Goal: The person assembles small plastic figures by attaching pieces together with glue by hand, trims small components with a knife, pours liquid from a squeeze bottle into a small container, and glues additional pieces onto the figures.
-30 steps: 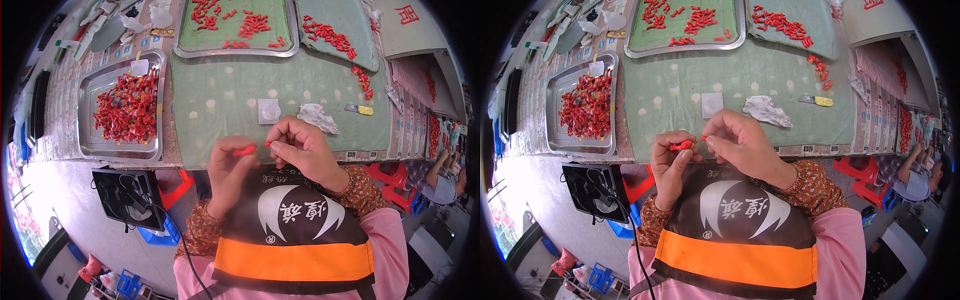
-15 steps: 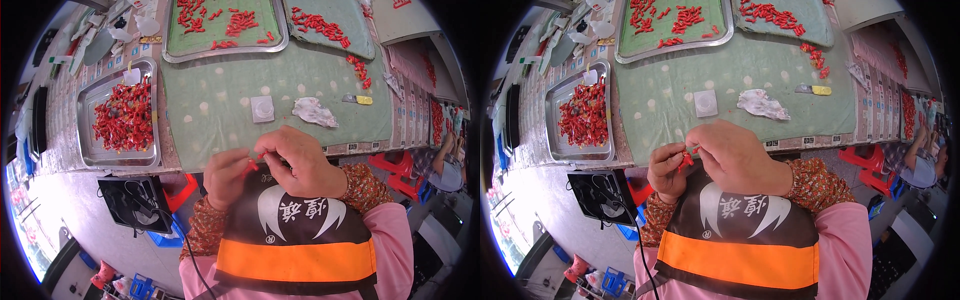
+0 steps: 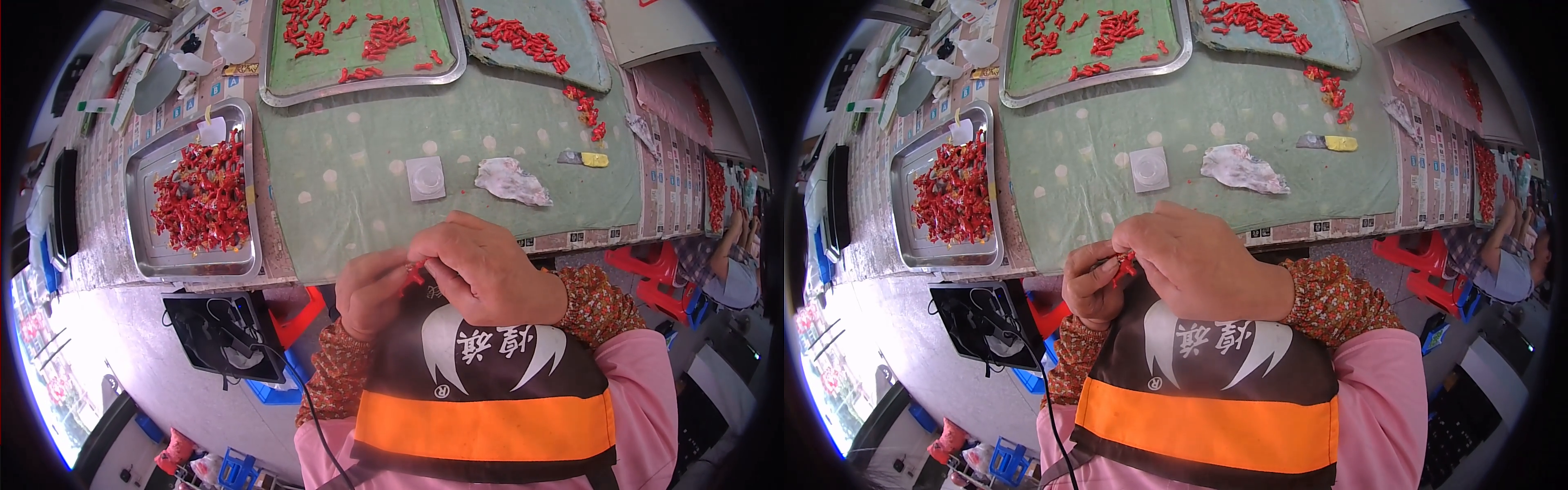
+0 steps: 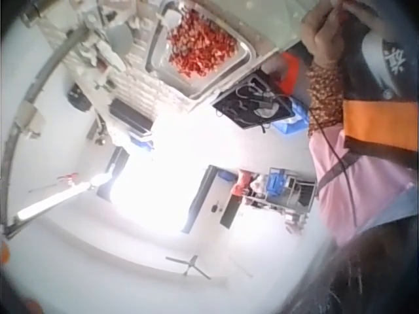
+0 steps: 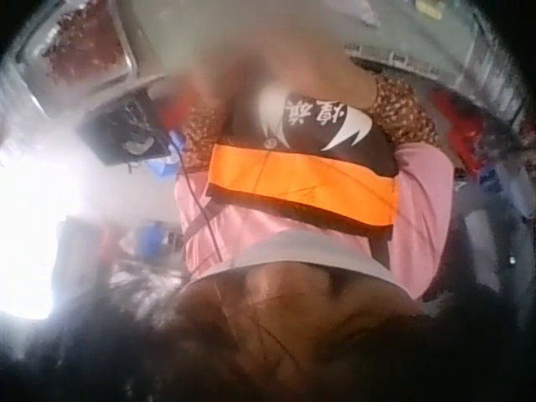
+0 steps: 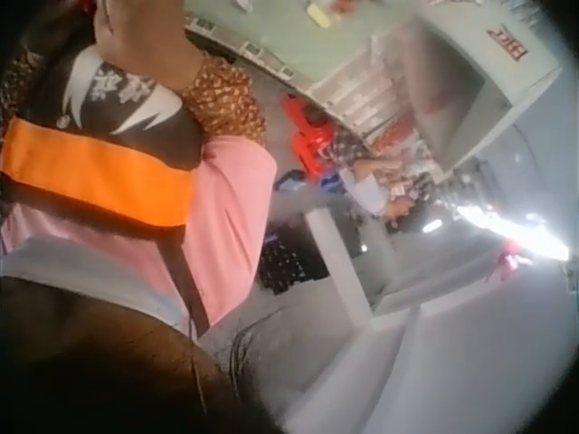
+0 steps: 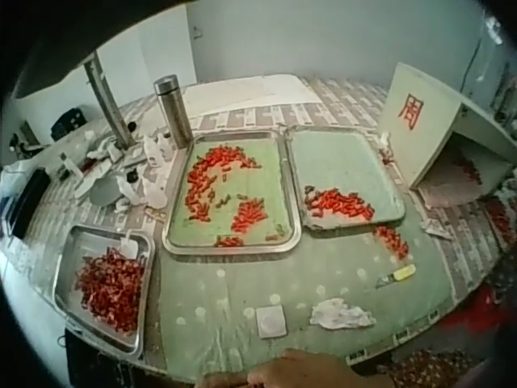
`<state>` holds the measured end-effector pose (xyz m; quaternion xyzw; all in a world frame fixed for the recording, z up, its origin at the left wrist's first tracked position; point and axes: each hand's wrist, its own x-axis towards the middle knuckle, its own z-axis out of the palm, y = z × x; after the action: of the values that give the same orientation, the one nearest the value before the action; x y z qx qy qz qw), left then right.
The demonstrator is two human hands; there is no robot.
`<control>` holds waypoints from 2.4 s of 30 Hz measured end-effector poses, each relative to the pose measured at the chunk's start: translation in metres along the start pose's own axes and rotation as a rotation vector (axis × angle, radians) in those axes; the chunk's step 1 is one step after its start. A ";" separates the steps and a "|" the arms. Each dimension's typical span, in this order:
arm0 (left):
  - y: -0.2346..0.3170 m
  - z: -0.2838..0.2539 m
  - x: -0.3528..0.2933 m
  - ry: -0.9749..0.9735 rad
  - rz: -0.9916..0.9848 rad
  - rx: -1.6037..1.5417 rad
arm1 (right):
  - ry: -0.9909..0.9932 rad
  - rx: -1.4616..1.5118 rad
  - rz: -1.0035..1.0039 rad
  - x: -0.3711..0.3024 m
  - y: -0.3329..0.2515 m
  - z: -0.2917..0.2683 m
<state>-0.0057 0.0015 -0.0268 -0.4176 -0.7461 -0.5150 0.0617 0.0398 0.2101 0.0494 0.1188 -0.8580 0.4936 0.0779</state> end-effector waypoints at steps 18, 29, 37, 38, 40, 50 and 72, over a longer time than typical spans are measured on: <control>-0.007 0.012 0.002 0.066 0.079 -0.024 | -0.146 -0.005 0.053 -0.002 0.005 -0.005; -0.010 0.016 0.001 0.008 0.123 0.022 | -0.115 -0.051 0.135 -0.010 0.005 0.003; -0.015 0.017 -0.001 -0.009 0.150 0.017 | -0.195 0.014 0.214 -0.006 0.009 0.000; -0.015 0.017 -0.001 -0.014 0.156 0.017 | -0.206 0.023 0.230 -0.006 0.009 0.000; -0.016 0.016 -0.001 -0.015 0.156 0.011 | -0.206 0.035 0.229 -0.006 0.012 0.001; -0.020 0.014 -0.003 -0.042 0.171 -0.039 | -0.242 0.064 0.258 -0.005 0.013 0.002; -0.020 0.016 -0.004 -0.024 0.165 -0.047 | -0.259 0.110 0.286 -0.007 0.012 0.002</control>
<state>-0.0117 0.0095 -0.0508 -0.4851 -0.6976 -0.5204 0.0853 0.0429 0.2150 0.0373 0.0622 -0.8406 0.5265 -0.1109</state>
